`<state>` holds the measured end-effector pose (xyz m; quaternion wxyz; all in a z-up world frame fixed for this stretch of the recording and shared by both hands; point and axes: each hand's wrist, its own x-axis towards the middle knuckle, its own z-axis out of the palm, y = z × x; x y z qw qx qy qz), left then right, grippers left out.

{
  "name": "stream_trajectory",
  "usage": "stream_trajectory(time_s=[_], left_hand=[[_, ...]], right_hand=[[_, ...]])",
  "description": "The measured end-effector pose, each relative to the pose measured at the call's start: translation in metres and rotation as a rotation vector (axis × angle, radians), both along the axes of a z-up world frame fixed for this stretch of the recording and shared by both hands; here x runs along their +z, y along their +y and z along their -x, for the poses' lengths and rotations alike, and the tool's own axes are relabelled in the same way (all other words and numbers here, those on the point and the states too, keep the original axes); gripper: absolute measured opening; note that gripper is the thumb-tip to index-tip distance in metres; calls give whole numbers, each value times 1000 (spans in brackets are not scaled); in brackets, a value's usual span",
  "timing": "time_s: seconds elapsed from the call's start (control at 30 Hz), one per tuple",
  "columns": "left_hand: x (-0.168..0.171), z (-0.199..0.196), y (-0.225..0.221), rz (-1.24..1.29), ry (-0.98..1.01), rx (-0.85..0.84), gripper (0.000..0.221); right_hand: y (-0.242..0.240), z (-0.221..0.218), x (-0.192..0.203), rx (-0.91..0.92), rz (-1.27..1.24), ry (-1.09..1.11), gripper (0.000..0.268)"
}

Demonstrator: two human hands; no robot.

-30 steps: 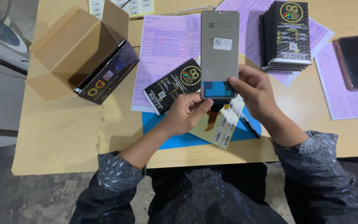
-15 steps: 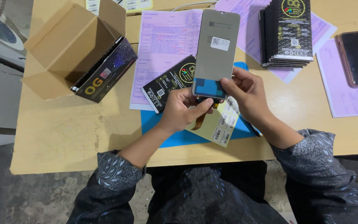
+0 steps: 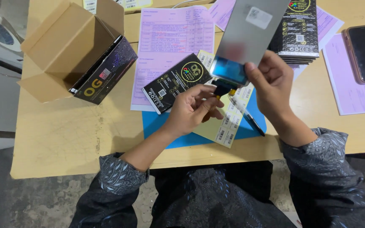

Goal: Labeling and marking replacement smartphone screens before placing them into packaging.

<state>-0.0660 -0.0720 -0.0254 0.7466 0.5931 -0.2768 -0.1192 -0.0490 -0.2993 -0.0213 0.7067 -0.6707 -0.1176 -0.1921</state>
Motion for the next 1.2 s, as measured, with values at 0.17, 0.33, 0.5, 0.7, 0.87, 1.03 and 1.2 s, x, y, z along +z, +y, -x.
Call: stream_trajectory(time_s=[0.17,0.33,0.5,0.7,0.87,1.03,1.2], left_hand=[[27,8,4,-144,110,-102,52],[36,12,10,-218,7,-154,49],[38,14,23,-225,-431,-218,23],[39,14,29,-156,-694,-214,33],[35,14,29,-153,-764,-191,29],[33,3,28,-212,-925,-84,22],[22,-15,24,-459,-1350,430,34]], right_hand=[[-12,0,25,-27,-86,48,34],[-22,-9,24,-36,-143,123,28],[-18,-9,24,47,-179,179,24],[-11,-5,22,50,-122,195,30],[-10,-2,24,49,-93,197,32],[5,5,20,91,46,97,35],[36,23,20,189,113,209,33]])
